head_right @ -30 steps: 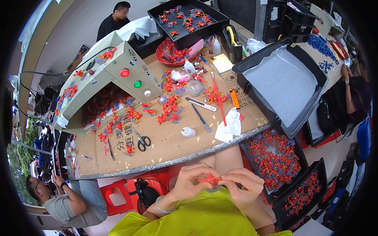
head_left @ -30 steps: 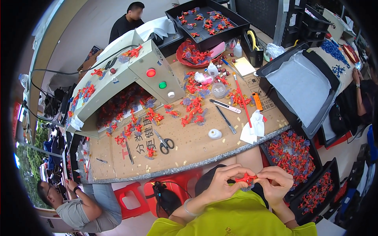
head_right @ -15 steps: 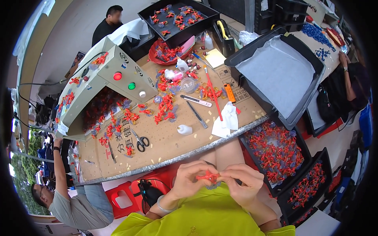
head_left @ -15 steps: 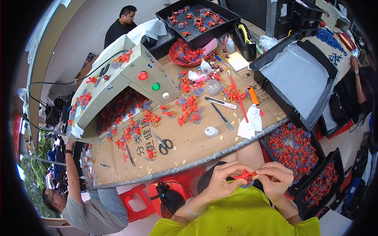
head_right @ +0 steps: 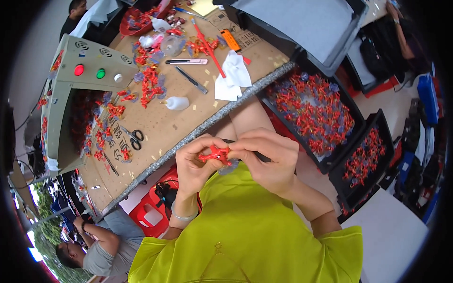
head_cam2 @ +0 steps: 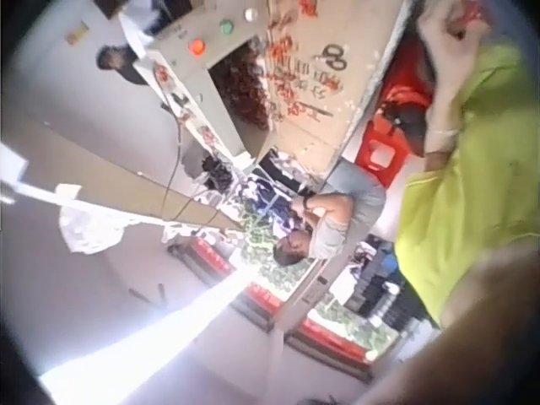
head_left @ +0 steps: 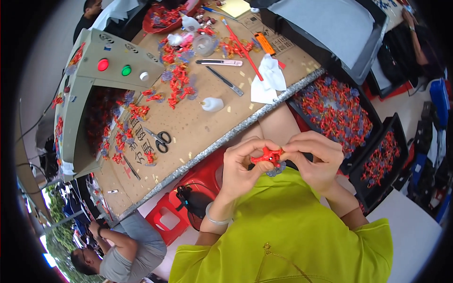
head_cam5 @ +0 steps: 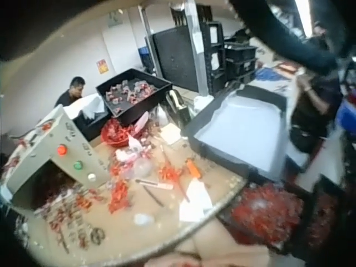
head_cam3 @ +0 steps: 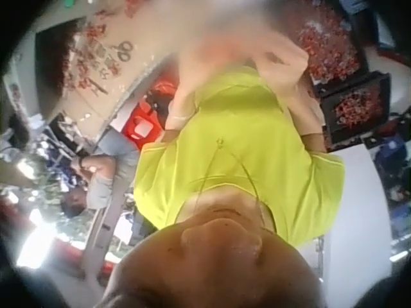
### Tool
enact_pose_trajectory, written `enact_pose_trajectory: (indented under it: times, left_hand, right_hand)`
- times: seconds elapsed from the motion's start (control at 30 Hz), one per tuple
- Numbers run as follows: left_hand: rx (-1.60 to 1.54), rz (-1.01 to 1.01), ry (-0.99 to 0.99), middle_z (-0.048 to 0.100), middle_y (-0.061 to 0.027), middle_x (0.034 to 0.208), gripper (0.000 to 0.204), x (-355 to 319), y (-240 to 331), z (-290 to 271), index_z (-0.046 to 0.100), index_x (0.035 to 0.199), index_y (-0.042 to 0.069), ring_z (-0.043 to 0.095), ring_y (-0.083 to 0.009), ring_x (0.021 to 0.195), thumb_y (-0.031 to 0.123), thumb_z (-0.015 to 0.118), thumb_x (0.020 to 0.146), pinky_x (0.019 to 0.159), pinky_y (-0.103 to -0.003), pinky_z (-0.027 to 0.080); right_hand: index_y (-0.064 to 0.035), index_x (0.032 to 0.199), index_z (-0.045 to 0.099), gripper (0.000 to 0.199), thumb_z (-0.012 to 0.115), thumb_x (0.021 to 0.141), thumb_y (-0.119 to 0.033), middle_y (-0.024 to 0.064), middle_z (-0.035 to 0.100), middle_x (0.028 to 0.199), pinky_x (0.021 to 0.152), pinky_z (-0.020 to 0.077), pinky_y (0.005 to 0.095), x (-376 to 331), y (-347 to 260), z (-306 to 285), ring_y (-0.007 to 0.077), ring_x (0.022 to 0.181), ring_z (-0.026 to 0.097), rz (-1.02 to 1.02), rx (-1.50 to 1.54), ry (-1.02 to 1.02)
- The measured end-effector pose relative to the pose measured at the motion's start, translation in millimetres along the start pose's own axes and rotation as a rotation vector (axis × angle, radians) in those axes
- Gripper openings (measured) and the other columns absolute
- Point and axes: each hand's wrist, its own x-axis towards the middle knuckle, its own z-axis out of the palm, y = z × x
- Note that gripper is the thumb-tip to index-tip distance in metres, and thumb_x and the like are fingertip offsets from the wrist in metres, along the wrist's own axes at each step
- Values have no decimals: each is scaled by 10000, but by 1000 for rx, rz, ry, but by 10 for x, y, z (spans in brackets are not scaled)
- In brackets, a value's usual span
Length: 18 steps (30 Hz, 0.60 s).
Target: The person assembles toy figurines by applying liquid with a brush and glue from a bottle, attaching pieces to the figurines by hand, and placing them into a tray.
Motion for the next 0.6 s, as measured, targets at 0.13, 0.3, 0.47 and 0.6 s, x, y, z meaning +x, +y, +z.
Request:
enact_pose_trajectory:
  times: [0.13, 0.3, 0.47, 0.6]
  left_hand:
    - [-35, -21, -26, 612, -92, 954, 316, -20, -127, -10, 605, 1037, -70, 603, -134, 874, 57, 729, 776, 762, -249, 504]
    - [-119, -77, -42, 610, -92, 969, 338, -29, -221, 7, 589, 1053, -81, 612, -139, 870, 102, 721, 802, 764, -255, 506]
    - [-274, -167, -27, 611, -90, 981, 376, -30, -302, 25, 578, 1062, -85, 610, -133, 871, 169, 715, 821, 760, -254, 504]
    - [-268, -186, -32, 608, -80, 976, 374, -47, -397, -40, 576, 1062, -83, 609, -130, 875, 166, 716, 820, 764, -255, 506]
  right_hand:
    - [22, 784, 680, 145, 723, 664, 92, 102, 646, 729, 568, 498, 255, -57, 69, -19, 173, 631, 632, 31, 18, 29]
    - [24, 776, 672, 113, 693, 689, 94, 101, 651, 739, 570, 502, 256, -84, 73, -58, 168, 636, 638, 62, 0, 3]
    - [22, 772, 666, 108, 686, 694, 94, 99, 647, 730, 559, 501, 258, -98, 81, -41, 168, 631, 638, 96, -24, 26]
    - [14, 775, 667, 114, 684, 696, 96, 97, 645, 728, 552, 501, 255, -90, 84, -38, 169, 625, 636, 72, -52, 11]
